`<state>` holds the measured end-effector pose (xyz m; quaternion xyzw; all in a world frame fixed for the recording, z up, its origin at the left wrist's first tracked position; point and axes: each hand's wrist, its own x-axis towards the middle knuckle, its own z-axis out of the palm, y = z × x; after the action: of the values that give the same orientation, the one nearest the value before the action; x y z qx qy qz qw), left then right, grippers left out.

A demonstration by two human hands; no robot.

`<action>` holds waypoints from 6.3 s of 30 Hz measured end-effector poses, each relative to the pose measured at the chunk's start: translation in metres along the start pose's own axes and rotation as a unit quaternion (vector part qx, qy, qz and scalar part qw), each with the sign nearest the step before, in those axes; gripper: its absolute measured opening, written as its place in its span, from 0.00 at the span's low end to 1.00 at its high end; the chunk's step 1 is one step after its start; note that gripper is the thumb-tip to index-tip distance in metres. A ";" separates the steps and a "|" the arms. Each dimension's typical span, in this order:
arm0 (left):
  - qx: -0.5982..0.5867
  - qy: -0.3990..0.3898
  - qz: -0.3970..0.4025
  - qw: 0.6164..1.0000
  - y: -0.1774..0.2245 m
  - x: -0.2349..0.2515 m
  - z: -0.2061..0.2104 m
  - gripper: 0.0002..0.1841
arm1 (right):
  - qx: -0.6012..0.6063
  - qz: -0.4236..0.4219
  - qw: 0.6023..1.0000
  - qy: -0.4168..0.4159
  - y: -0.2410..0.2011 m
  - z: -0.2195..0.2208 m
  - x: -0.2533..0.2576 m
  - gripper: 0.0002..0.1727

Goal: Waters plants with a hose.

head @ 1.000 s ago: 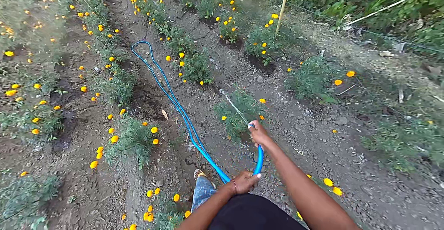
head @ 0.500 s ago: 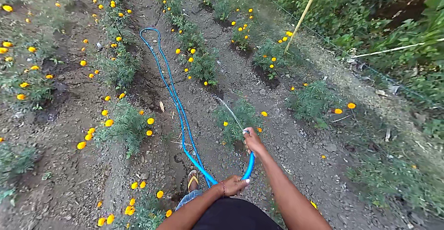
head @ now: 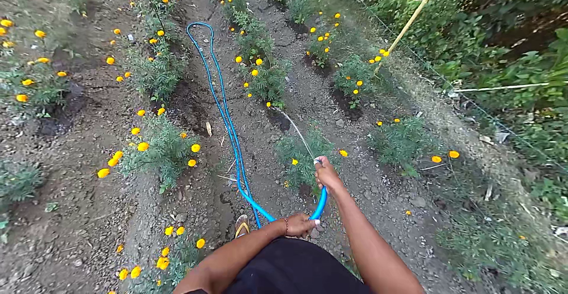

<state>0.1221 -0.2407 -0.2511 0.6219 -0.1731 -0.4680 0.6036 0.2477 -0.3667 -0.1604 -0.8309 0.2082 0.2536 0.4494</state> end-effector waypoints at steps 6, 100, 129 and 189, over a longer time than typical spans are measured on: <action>0.022 0.009 0.002 1.000 0.013 0.001 -0.021 0.24 | 0.022 -0.042 0.999 0.021 -0.022 -0.001 0.005 0.18; 0.106 -0.059 0.008 0.993 0.025 0.000 -0.032 0.27 | 0.078 0.016 0.996 0.046 -0.007 -0.010 0.004 0.15; 0.117 -0.052 0.010 0.992 0.021 -0.005 -0.023 0.26 | 0.060 0.012 0.998 0.009 -0.007 -0.003 -0.001 0.15; 0.129 -0.065 0.003 0.990 0.009 -0.018 -0.025 0.27 | 0.105 0.040 0.993 0.038 0.013 0.007 -0.003 0.14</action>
<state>0.1358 -0.2143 -0.2402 0.6624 -0.2724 -0.4794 0.5071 0.2362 -0.3670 -0.1696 -0.7791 0.2840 0.2166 0.5152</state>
